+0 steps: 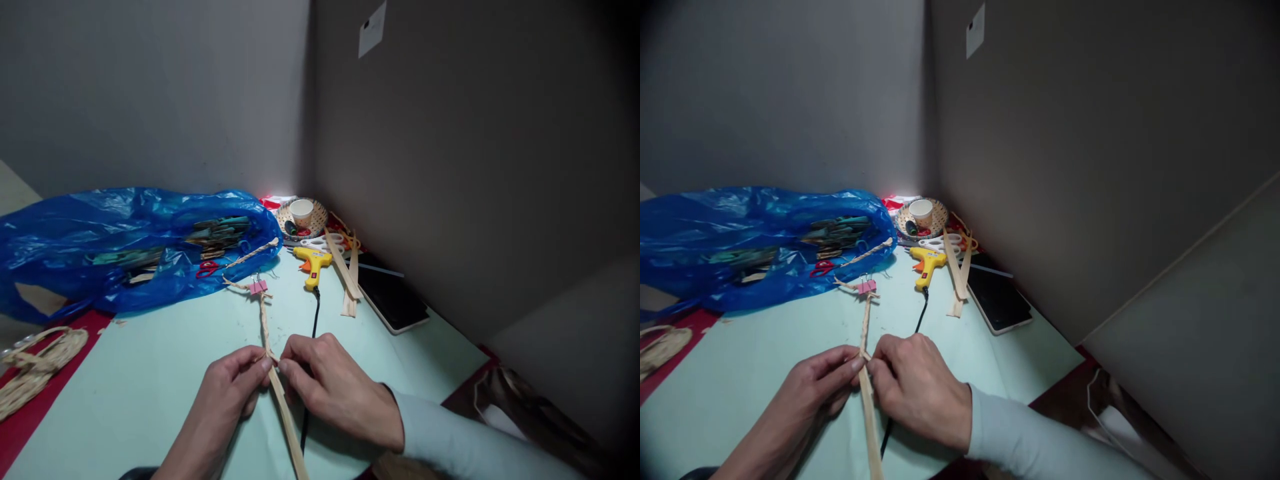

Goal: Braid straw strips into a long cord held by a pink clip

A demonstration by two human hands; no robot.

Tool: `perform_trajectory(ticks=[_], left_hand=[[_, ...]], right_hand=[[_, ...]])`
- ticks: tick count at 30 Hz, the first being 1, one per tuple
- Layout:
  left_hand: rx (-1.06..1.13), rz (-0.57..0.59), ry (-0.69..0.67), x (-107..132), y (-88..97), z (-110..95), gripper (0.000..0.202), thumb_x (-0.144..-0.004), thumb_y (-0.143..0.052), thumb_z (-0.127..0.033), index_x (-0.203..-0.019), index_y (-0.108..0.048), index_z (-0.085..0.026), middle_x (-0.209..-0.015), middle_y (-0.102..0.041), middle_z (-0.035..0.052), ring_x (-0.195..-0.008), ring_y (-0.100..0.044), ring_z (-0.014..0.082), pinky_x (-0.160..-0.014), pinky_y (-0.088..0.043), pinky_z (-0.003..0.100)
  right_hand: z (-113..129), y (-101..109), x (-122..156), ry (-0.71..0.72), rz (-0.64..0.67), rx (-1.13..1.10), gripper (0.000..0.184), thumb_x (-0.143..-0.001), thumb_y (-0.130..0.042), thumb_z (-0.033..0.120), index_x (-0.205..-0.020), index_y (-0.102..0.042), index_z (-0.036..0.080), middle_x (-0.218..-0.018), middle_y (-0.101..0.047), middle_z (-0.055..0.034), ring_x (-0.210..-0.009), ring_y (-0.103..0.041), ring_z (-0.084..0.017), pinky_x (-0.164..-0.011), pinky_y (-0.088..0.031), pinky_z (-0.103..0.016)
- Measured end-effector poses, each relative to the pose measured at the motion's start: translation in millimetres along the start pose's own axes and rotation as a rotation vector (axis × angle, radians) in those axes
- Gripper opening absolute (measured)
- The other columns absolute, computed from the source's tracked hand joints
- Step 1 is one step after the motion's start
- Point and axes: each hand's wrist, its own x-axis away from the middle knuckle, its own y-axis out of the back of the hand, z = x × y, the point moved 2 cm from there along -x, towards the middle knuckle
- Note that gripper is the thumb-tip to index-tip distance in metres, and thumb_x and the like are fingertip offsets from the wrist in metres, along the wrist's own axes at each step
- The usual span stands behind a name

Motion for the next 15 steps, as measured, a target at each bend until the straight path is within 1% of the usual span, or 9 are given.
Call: perform_trajectory(ticks=[1,3,5,9,11,13,15], left_hand=[[0.031,0.002,0.017,1.3,-0.8,0.4,0.032,-0.079,-0.066,-0.046,-0.071,-0.058,-0.016,-0.056,-0.037,-0.0082,-0.049,-0.02,0.0064,-0.046,-0.012,0.023],[0.075,0.014,0.03,2.7,-2.0,0.1,0.033,-0.08,-0.065,-0.046,-0.069,-0.056,-0.016,-0.058,-0.038,-0.0077,-0.049,-0.018,0.0063,-0.046,-0.011,0.023],[0.07,0.029,0.037,2.4,-2.2,-1.3,0.034,-0.081,-0.064,-0.046,-0.068,-0.056,-0.016,-0.056,-0.038,-0.0075,-0.048,-0.018,0.0061,-0.046,-0.01,0.023],[0.039,0.056,0.038,0.3,-1.0,-3.8,0.035,-0.081,-0.063,-0.046,-0.066,-0.058,-0.015,-0.054,-0.038,-0.0073,-0.047,-0.017,0.006,-0.045,-0.009,0.024],[0.029,0.047,0.031,0.6,0.2,-3.7,0.037,-0.082,-0.063,-0.047,-0.064,-0.057,-0.015,-0.054,-0.038,-0.0069,-0.047,-0.017,0.0062,-0.045,-0.009,0.024],[0.016,0.028,0.039,1.9,0.7,-2.6,0.037,-0.082,-0.063,-0.047,-0.063,-0.058,-0.015,-0.053,-0.036,-0.0074,-0.047,-0.017,0.0064,-0.044,-0.01,0.024],[0.014,0.006,0.05,3.7,-0.3,-1.9,0.037,-0.081,-0.063,-0.047,-0.063,-0.06,-0.015,-0.05,-0.03,-0.0091,-0.047,-0.014,0.007,-0.044,-0.009,0.024]], right_hand=[[0.3,-0.1,0.1,-0.004,0.019,0.009,0.023,-0.093,-0.046,0.025,-0.075,-0.057,0.017,-0.063,-0.06,0.0005,-0.055,-0.047,-0.01,-0.054,-0.029,-0.022],[1.1,-0.3,-0.8,-0.013,0.044,0.025,0.025,-0.093,-0.044,0.025,-0.072,-0.055,0.017,-0.061,-0.059,0.0003,-0.054,-0.047,-0.01,-0.054,-0.029,-0.022],[1.9,-0.5,-2.2,-0.026,0.056,0.03,0.027,-0.094,-0.043,0.025,-0.071,-0.054,0.017,-0.061,-0.059,0.0,-0.054,-0.047,-0.01,-0.055,-0.03,-0.022],[1.4,-0.2,-3.2,-0.052,0.057,0.018,0.03,-0.095,-0.042,0.026,-0.071,-0.058,0.017,-0.061,-0.06,-0.0005,-0.054,-0.047,-0.01,-0.055,-0.029,-0.023],[-0.5,0.1,-2.4,-0.046,0.014,0.032,0.03,-0.095,-0.044,0.027,-0.07,-0.058,0.018,-0.059,-0.057,0.0008,-0.051,-0.043,-0.009,-0.052,-0.027,-0.023],[-2.7,-0.7,-0.9,-0.016,-0.06,0.068,0.032,-0.095,-0.045,0.03,-0.068,-0.057,0.017,-0.056,-0.054,0.0024,-0.049,-0.04,-0.009,-0.05,-0.024,-0.023],[-3.3,-3.8,0.9,0.088,-0.138,0.123,0.032,-0.096,-0.046,0.03,-0.07,-0.057,0.017,-0.055,-0.052,0.0032,-0.048,-0.038,-0.008,-0.049,-0.023,-0.024]])
